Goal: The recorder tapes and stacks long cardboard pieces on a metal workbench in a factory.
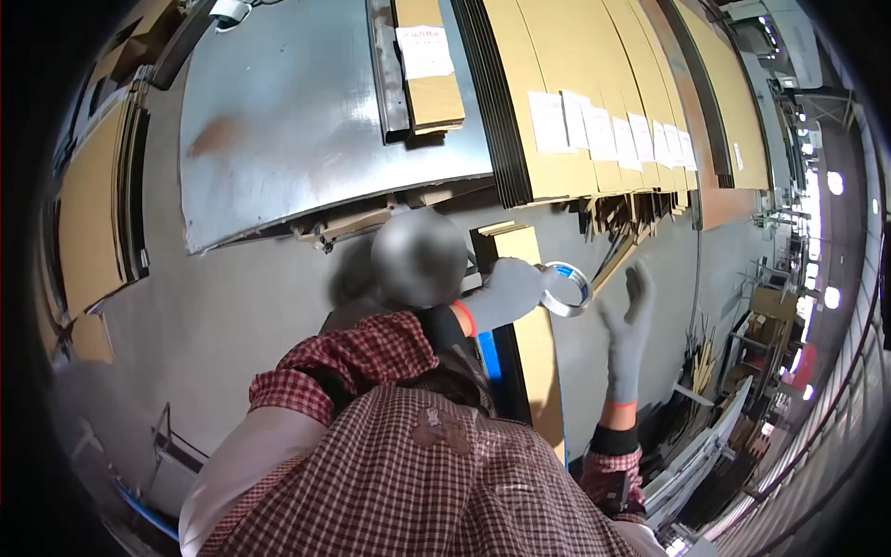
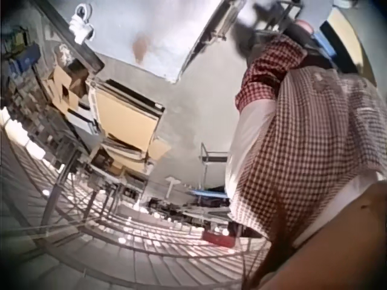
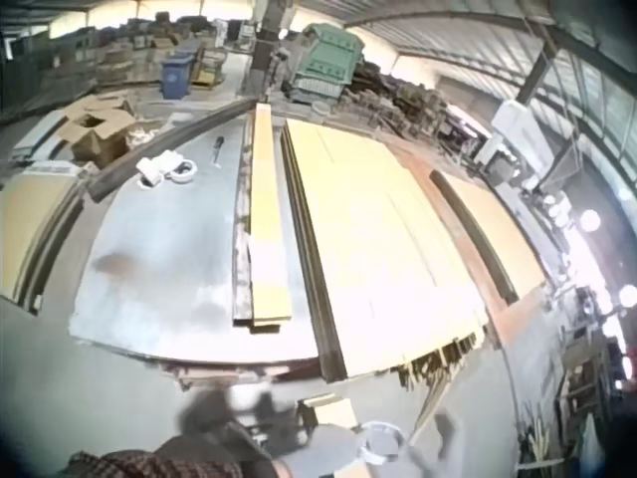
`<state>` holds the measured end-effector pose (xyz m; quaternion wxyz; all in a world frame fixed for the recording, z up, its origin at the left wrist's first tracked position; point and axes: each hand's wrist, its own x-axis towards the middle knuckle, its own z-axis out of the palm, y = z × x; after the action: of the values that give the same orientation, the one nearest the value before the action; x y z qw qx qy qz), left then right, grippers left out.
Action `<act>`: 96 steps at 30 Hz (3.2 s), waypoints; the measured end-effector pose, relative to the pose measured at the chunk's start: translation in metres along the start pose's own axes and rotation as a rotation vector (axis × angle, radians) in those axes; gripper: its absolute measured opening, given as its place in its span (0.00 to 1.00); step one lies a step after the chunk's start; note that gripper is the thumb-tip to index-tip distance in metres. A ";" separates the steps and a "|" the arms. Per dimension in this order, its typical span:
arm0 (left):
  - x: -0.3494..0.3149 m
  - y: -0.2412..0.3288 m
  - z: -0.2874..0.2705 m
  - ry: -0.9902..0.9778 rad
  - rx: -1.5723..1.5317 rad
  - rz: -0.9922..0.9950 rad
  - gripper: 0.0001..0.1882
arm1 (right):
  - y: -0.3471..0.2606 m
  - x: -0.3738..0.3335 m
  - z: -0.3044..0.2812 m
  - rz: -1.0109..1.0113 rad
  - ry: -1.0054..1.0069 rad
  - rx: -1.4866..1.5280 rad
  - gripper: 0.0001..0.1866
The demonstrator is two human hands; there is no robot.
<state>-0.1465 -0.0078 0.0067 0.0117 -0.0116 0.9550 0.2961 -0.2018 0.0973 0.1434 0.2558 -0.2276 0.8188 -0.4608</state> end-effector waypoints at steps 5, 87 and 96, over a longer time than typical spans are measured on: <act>-0.013 -0.002 -0.002 0.204 -0.083 -0.117 0.26 | 0.018 0.072 -0.012 -0.080 -0.508 -0.716 0.09; -0.369 -0.079 -0.091 0.066 -0.718 0.284 0.28 | 0.063 -0.235 0.240 -0.278 -0.117 -0.042 0.41; -0.350 -0.031 -0.175 0.333 -0.927 -0.068 0.45 | -0.002 -0.136 0.188 -0.540 -0.065 -0.112 0.56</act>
<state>0.2011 -0.1269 0.1432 -0.1379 -0.0937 0.7107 0.6835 0.0208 0.0584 0.0902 0.1371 -0.4660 0.7441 -0.4586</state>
